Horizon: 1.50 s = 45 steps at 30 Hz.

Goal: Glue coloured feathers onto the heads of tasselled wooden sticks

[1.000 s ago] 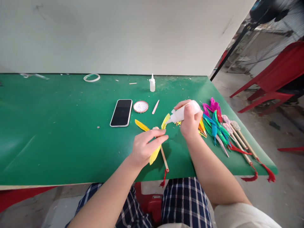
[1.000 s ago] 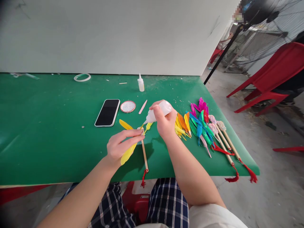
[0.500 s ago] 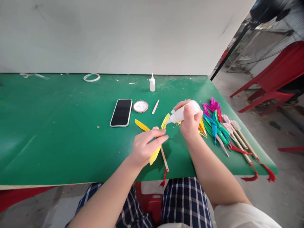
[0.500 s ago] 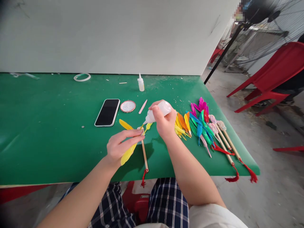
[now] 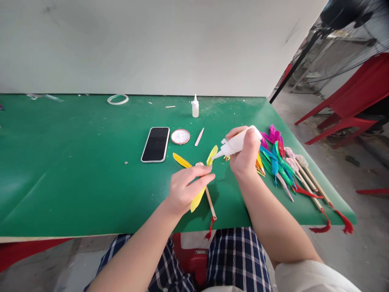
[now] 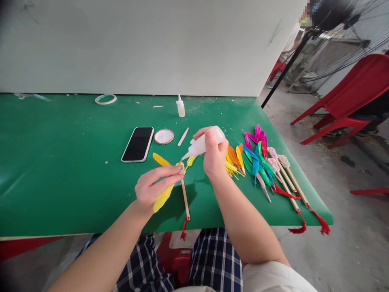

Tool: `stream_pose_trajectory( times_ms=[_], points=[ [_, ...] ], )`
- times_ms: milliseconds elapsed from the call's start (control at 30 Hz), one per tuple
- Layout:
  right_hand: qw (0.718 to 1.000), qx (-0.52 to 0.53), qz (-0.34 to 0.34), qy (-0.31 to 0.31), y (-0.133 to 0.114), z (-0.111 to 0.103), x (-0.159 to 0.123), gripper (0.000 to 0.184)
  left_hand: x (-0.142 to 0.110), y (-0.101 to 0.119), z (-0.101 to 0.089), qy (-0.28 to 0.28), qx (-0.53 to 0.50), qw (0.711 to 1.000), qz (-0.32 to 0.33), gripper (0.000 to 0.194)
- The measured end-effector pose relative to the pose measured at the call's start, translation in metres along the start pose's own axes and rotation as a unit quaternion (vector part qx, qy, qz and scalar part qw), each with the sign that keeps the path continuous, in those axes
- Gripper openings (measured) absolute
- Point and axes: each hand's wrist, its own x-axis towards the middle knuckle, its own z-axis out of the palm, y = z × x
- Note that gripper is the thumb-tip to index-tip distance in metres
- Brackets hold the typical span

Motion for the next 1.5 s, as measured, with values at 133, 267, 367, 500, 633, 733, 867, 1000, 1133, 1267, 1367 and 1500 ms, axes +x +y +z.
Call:
stream_pose_trajectory(
  times_ms=[133,267,367,500,633,733,867,1000,1133,1267,1367,1500],
  points=[
    [0.999,-0.008,0.023,0.026,0.0005,-0.001,0.0022,0.048,-0.0002,0.0016,0.0001,0.016,-0.005,1.0,-0.004,0.023],
    [0.999,-0.003,0.037,0.017,0.0022,-0.001,0.0015,0.046,0.0,0.0025,-0.0004,0.015,-0.013,1.0,-0.01,0.024],
    [0.999,0.002,0.039,0.007,0.0026,0.0,0.0001,0.044,0.0,0.0021,-0.0009,0.015,-0.021,1.0,-0.012,0.026],
    [0.999,-0.002,0.038,0.004,0.002,0.0013,-0.0012,0.045,0.0,0.0017,-0.0013,0.012,-0.016,1.0,-0.017,0.025],
    [1.0,-0.008,0.026,0.0,0.003,0.0016,-0.0018,0.045,-0.0002,0.0017,-0.001,0.013,-0.018,1.0,-0.02,0.023],
    [1.0,-0.023,0.021,-0.002,0.0045,0.0012,-0.0019,0.045,-0.0004,0.0018,-0.0007,0.012,-0.018,1.0,-0.021,0.025],
    [0.999,-0.013,0.03,0.002,0.0051,0.001,-0.0019,0.043,-0.0005,0.0012,-0.0008,0.005,-0.018,1.0,-0.017,0.026],
    [1.0,0.006,0.03,-0.007,0.0038,0.002,-0.0021,0.043,-0.0003,0.0004,-0.0008,0.008,-0.008,1.0,-0.003,0.026],
    [0.999,-0.004,0.039,-0.014,0.0039,0.0029,-0.002,0.044,-0.0001,0.0007,-0.0001,0.013,-0.004,1.0,-0.003,0.027],
    [0.999,-0.001,0.041,-0.004,0.0054,0.0019,-0.0012,0.041,-0.0003,0.0006,0.0,0.014,-0.01,1.0,-0.006,0.026],
    [0.999,0.005,0.038,0.011,0.0051,0.0006,-0.0008,0.04,-0.0011,-0.0003,-0.0006,0.014,-0.007,1.0,-0.009,0.027],
    [0.999,-0.011,0.032,0.003,0.0032,0.0008,-0.0017,0.044,-0.002,-0.0009,-0.0011,0.01,0.006,1.0,-0.017,0.027]
  ],
)
